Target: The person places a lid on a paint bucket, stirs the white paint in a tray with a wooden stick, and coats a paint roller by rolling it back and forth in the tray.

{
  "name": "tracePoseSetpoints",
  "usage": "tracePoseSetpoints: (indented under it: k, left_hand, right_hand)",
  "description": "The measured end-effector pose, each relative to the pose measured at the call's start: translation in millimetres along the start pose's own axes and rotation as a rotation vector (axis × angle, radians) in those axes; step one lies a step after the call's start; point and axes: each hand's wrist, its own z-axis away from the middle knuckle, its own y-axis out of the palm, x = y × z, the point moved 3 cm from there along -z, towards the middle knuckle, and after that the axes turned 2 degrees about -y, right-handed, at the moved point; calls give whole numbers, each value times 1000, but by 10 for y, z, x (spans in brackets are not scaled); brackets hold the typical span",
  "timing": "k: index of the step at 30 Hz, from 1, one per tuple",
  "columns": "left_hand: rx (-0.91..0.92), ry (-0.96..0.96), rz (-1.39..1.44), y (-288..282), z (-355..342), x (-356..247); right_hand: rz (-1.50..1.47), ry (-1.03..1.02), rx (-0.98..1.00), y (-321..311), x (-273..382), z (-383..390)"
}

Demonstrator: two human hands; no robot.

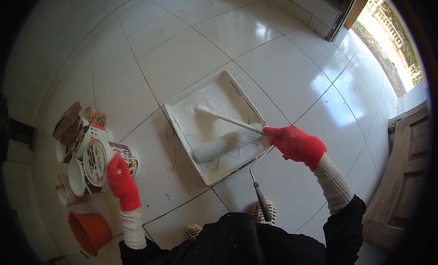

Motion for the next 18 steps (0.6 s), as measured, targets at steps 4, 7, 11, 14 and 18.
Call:
tracePoseSetpoints:
  k: [4, 7, 11, 14, 18]
  left_hand:
    - [410, -205, 203, 424, 675, -414]
    - [603, -346, 251, 682, 1068, -289]
    - [868, -386, 147, 805, 1264, -419]
    - [923, -464, 229, 933, 1394, -352]
    - [961, -468, 244, 1015, 1473, -404]
  right_hand:
    - [-174, 41, 69, -136, 17, 0]
    - [-186, 68, 85, -298, 187, 85]
    - [-97, 74, 71, -325, 263, 19]
    - [-40, -29, -17, -226, 218, -7]
    - [417, -369, -213, -18, 118, -131]
